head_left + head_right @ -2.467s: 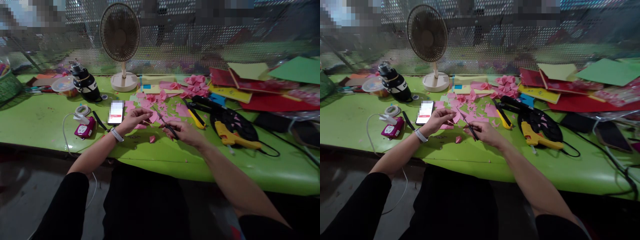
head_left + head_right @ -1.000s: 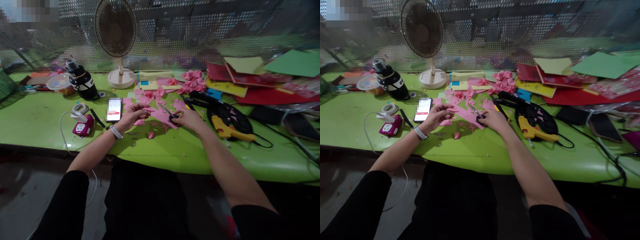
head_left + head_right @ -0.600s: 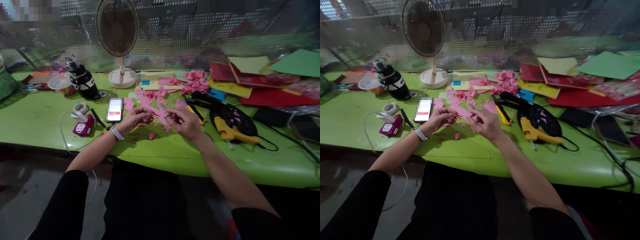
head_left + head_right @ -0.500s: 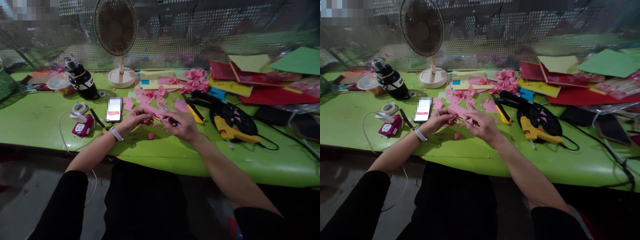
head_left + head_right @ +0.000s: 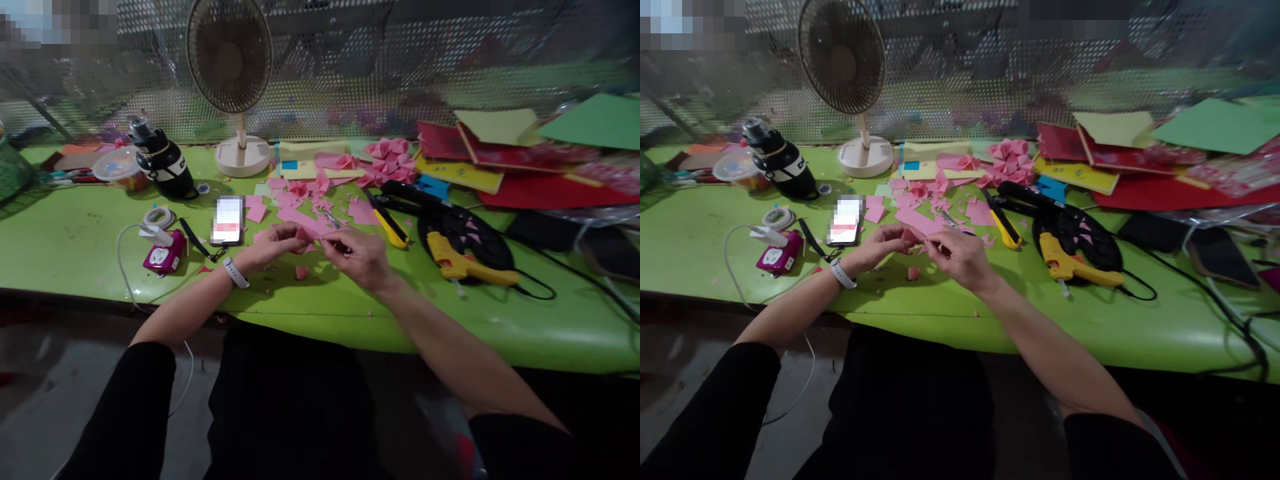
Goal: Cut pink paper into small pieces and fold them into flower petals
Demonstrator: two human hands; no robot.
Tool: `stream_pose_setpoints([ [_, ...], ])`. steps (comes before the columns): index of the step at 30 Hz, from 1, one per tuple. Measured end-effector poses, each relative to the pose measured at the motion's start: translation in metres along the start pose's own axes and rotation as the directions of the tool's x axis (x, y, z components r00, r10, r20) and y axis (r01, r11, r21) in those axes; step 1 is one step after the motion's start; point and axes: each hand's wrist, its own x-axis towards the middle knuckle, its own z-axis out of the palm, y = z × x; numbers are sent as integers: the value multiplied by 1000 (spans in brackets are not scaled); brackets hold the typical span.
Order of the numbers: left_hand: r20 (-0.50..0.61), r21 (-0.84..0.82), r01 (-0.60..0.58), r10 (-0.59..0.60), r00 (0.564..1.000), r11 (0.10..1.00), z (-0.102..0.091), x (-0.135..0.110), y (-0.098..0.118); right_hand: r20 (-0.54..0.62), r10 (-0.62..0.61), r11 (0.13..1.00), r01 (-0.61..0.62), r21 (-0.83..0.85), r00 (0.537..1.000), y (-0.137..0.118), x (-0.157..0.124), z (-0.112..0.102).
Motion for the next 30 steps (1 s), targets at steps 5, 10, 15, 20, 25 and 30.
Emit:
stream_pose_setpoints([
  [5,9,-117,79,-78,997,990,-1,-1,3,53,343,891,-343,296,938,3,-2,-1],
  [10,14,-120,49,-48,999,992,-1,-2,7,218,512,656,-542,526,831,6,-2,3],
  [15,-52,-77,123,-128,990,989,-6,0,6,284,535,614,-597,517,796,8,-1,1],
  [20,-252,-101,117,-140,958,988,-12,3,9,361,274,886,-380,265,891,4,-3,-3],
  [25,-258,-95,141,-161,953,985,-10,4,8,501,-97,987,20,157,860,6,-9,10],
  [30,-250,-141,115,-148,957,983,-6,3,6,485,-200,980,179,91,852,10,-12,21],
])
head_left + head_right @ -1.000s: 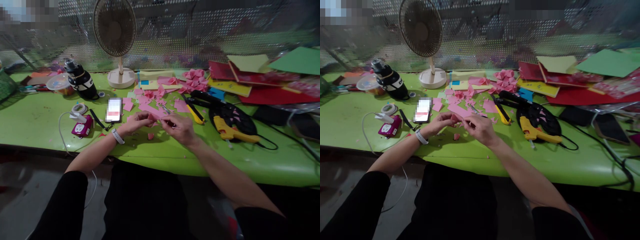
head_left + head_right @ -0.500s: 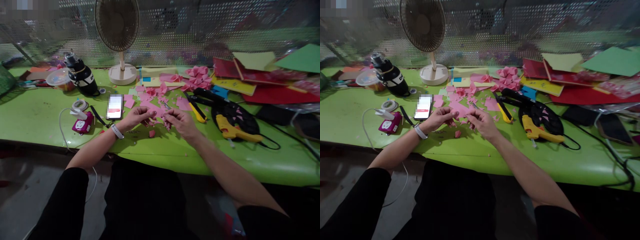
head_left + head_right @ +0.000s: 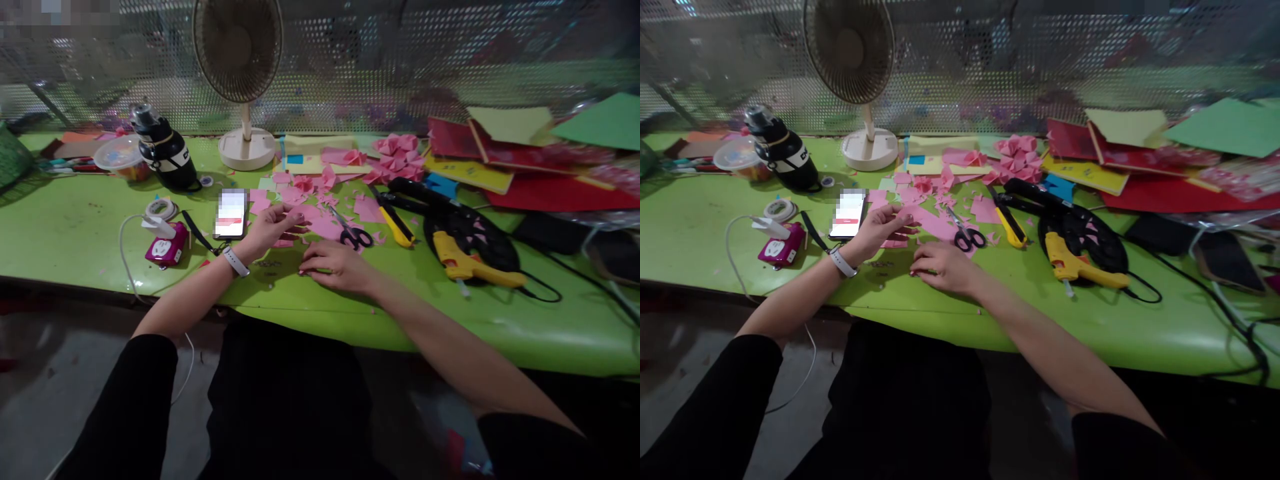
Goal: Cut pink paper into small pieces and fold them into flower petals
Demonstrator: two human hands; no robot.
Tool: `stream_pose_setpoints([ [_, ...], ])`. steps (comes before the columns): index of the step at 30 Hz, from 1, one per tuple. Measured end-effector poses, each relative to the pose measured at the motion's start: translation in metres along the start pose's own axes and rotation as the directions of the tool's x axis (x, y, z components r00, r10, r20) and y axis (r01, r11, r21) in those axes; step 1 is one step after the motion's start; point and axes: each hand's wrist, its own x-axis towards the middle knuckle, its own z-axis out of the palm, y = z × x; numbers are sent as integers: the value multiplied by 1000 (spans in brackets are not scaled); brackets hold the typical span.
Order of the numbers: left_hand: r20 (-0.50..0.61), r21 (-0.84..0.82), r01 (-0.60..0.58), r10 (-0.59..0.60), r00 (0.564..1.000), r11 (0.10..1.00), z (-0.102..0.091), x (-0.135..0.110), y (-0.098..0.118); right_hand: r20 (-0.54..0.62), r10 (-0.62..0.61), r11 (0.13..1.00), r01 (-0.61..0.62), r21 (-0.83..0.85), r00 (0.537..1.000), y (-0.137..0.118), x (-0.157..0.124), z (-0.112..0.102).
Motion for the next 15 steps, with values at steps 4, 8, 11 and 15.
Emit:
stream_pose_setpoints([
  [4,-12,-10,2,-2,1000,1000,3,-3,1,-56,100,990,-94,102,993,-6,2,-2],
  [8,-10,20,-1,2,1000,1000,4,-3,-4,-220,411,882,-325,341,885,-9,1,-7],
  [11,39,40,-25,23,999,999,5,0,-13,-304,531,812,-373,449,791,-7,-1,-9],
  [15,123,85,-15,4,992,996,8,2,-21,-393,508,854,-388,347,766,-6,-1,-8],
])
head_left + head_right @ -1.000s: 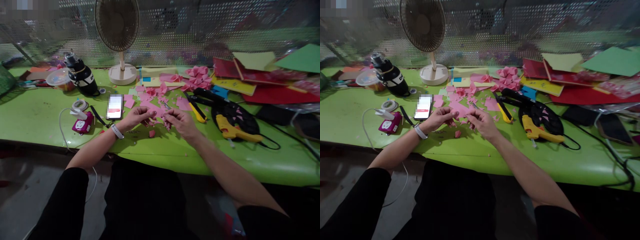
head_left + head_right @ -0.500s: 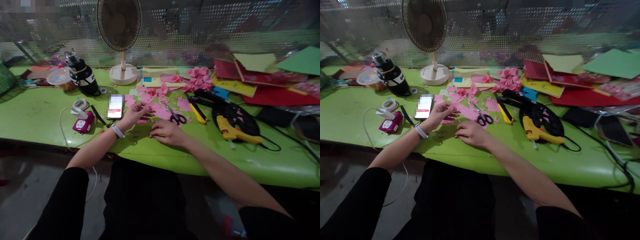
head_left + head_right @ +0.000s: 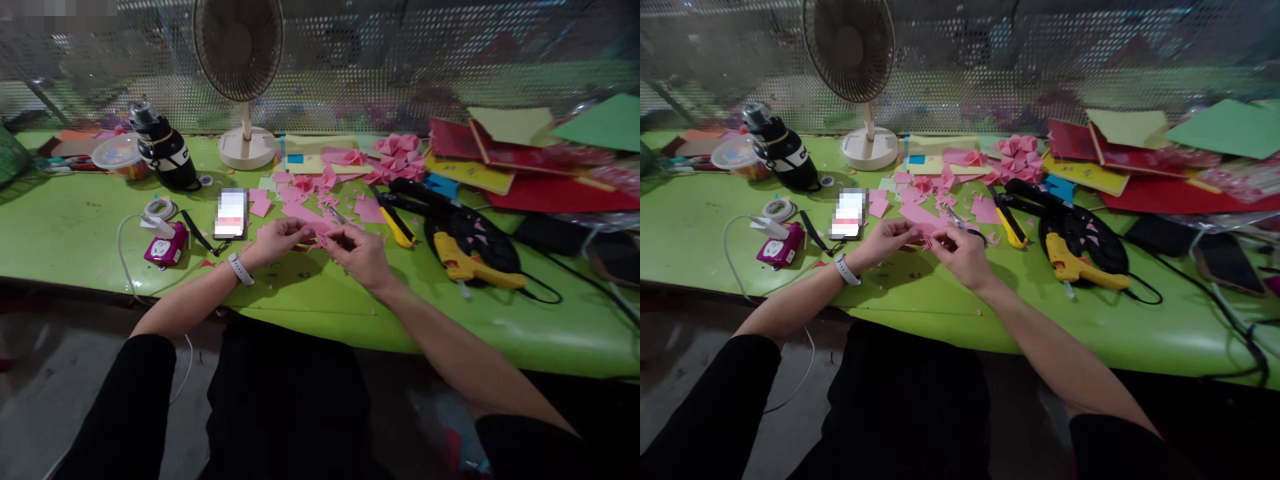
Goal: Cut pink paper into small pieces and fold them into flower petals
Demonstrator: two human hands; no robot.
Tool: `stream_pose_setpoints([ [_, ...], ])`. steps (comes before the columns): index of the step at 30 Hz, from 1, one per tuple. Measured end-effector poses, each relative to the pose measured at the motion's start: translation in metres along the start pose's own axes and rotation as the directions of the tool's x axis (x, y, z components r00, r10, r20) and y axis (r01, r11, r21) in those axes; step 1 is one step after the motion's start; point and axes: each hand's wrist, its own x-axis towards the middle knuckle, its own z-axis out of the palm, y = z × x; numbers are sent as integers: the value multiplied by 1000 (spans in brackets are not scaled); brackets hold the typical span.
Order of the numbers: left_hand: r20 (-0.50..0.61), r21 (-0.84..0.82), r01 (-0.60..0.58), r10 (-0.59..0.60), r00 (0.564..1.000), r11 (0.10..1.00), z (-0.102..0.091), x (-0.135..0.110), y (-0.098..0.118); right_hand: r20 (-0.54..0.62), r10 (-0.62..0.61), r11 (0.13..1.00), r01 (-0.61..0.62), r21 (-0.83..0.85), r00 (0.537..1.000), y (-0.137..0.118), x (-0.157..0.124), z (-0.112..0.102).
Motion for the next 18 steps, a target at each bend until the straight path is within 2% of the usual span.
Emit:
stream_pose_setpoints([
  [3,63,43,6,-8,998,999,2,-2,0,-34,-50,995,46,-89,998,-1,0,1],
  [6,102,59,-25,19,995,998,3,-5,3,-64,-44,993,37,-111,997,-3,0,1],
  [13,137,19,-42,39,990,999,4,-5,3,-117,-65,986,46,-160,991,-4,0,2],
  [18,143,5,-23,22,989,1000,7,-9,9,-100,-151,965,125,-232,983,-3,0,2],
])
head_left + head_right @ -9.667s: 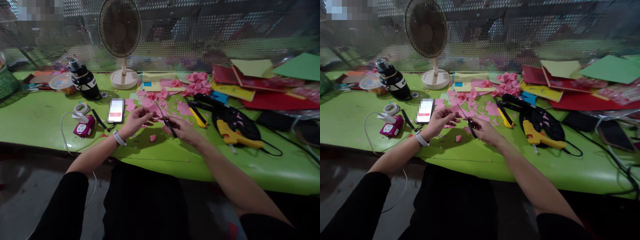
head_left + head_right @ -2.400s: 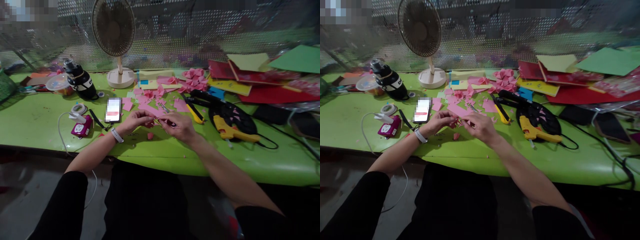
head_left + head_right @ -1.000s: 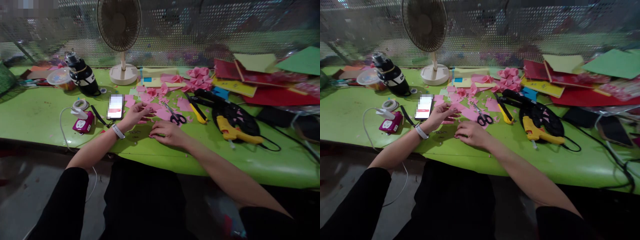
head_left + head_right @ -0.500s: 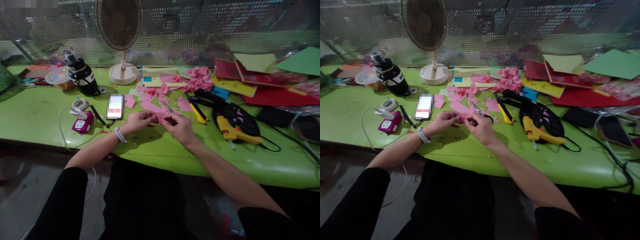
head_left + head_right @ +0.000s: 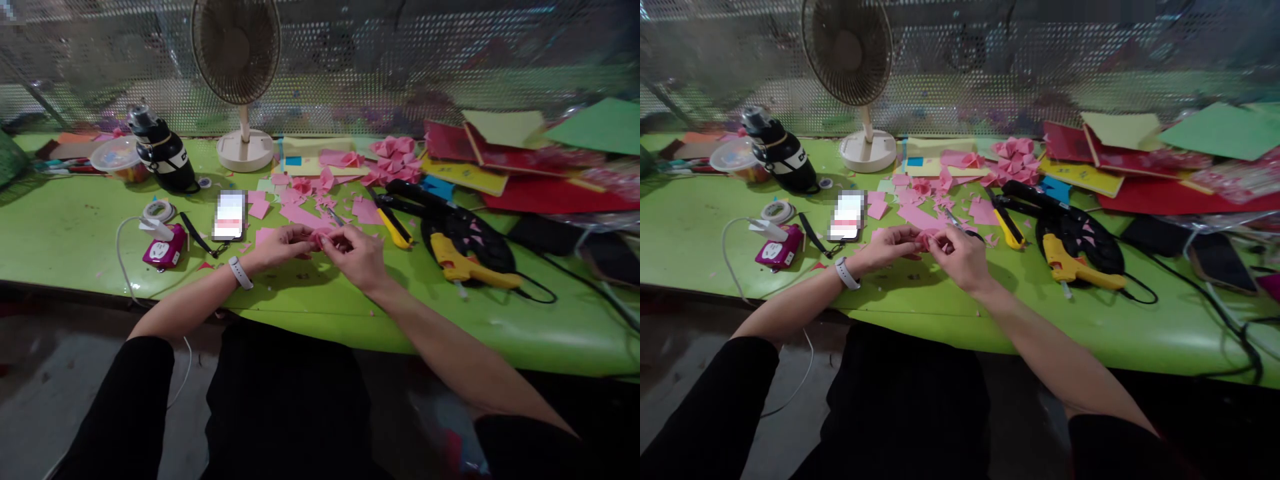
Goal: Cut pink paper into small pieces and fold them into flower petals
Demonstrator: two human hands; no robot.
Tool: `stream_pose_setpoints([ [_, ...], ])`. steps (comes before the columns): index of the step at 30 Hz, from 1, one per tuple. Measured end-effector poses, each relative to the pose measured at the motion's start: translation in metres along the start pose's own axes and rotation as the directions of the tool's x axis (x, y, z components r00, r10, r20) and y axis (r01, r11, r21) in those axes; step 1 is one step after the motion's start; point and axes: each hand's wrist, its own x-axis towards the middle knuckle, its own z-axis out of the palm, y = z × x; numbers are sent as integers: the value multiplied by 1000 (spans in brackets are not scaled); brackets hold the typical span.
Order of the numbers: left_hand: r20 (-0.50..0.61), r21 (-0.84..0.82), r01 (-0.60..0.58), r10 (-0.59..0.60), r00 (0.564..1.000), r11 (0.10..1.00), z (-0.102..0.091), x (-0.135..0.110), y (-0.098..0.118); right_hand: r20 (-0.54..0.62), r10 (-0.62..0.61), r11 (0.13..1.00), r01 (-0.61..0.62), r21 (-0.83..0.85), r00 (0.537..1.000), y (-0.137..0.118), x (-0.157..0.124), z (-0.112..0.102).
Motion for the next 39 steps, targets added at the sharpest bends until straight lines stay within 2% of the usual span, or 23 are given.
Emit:
stream_pose_setpoints([
  [5,-9,-52,13,-14,1000,999,0,0,-1,4,0,1000,0,28,1000,1,-1,1],
  [10,12,-103,14,-13,1000,995,-4,2,-8,34,148,978,-151,146,988,1,2,-2],
  [14,21,-147,23,-20,1000,989,-7,2,-7,-67,126,988,-120,95,990,3,7,-8],
  [15,24,-165,25,-21,999,986,-7,2,-7,-60,136,986,-129,105,989,4,8,-9],
  [19,28,-220,50,-45,999,974,-8,2,-7,93,228,927,-245,283,969,8,8,-9],
  [21,26,-237,56,-51,998,970,-7,1,-6,86,258,901,-272,337,962,8,8,-8],
  [28,80,-294,66,-44,996,953,-3,0,-4,-15,262,908,-241,344,965,3,9,-5],
  [39,96,-306,103,-77,992,946,-2,0,-3,-33,230,908,-203,367,973,2,10,-4],
])
